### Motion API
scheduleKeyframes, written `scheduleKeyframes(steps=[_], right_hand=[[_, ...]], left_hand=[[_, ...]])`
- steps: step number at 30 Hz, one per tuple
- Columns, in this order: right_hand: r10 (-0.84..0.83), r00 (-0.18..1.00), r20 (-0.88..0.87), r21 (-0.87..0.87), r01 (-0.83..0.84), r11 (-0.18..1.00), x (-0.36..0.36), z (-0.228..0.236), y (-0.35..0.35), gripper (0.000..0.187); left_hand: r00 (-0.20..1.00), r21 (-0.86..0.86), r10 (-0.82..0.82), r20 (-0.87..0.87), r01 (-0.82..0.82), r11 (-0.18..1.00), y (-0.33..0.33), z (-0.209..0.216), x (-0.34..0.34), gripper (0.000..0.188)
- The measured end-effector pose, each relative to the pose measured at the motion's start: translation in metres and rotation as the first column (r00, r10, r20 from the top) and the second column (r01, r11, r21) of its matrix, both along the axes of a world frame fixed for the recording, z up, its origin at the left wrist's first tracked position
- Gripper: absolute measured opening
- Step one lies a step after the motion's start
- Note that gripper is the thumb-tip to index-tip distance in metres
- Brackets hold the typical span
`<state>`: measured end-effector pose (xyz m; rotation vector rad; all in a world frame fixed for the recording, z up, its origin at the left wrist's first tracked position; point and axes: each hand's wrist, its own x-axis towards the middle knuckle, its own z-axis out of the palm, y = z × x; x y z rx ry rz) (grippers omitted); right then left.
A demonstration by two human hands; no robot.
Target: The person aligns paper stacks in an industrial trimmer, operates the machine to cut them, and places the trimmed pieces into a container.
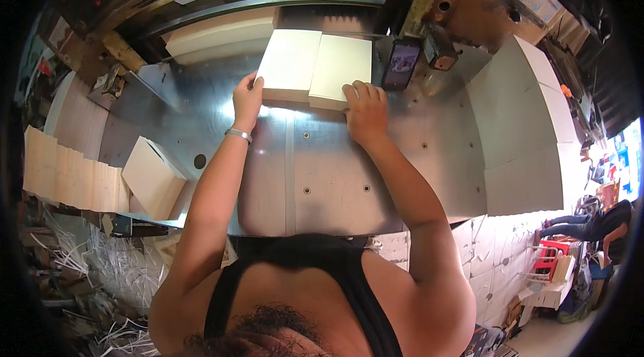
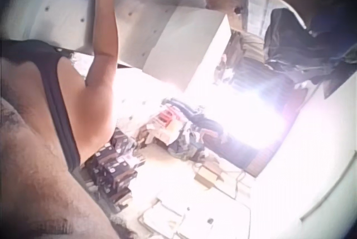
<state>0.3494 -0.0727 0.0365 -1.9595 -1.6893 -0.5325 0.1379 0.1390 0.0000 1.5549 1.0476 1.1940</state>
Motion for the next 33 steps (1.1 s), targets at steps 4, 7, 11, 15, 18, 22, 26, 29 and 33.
scheduleKeyframes(steps=[4,7,11,15,18,22,26,29,33], right_hand=[[-0.027,0.992,0.123,0.015,0.025,1.0,0.017,-0.002,0.03,0.035],[-0.051,0.977,0.205,0.03,0.045,0.999,0.037,-0.004,0.059,0.027],[-0.158,0.969,0.191,-0.077,0.175,0.982,0.064,-0.005,0.102,0.022],[-0.296,0.927,0.229,-0.126,0.33,0.936,0.093,-0.01,0.149,0.024],[-0.343,0.902,0.262,-0.146,0.388,0.91,0.118,-0.017,0.182,0.018],[-0.347,0.887,0.306,-0.175,0.411,0.895,0.139,-0.025,0.221,0.018],[-0.349,0.865,0.36,-0.171,0.429,0.887,0.16,-0.027,0.251,0.024],[-0.396,0.776,0.492,-0.115,0.508,0.853,0.172,-0.025,0.266,0.031],[-0.397,0.841,0.368,-0.193,0.486,0.852,0.165,-0.01,0.26,0.034]], left_hand=[[1.0,0.013,-0.008,-0.004,0.008,1.0,0.025,0.001,0.023,0.042],[1.0,0.006,0.008,0.021,-0.009,1.0,0.039,0.001,0.045,0.042],[0.998,0.014,0.059,0.004,-0.059,0.998,0.057,-0.002,0.083,0.042],[0.986,0.077,0.146,-0.082,-0.14,0.987,0.075,0.006,0.123,0.043],[0.966,0.061,0.225,-0.125,-0.219,0.974,0.092,0.005,0.158,0.043],[0.957,0.094,0.288,-0.03,-0.284,0.954,0.126,0.002,0.189,0.046],[0.958,0.114,0.273,-0.086,-0.263,0.958,0.153,0.004,0.206,0.045],[0.952,0.227,0.305,-0.029,-0.291,0.929,0.161,0.004,0.218,0.045],[0.948,0.366,0.314,0.056,-0.312,0.877,0.166,-0.01,0.222,0.044]])
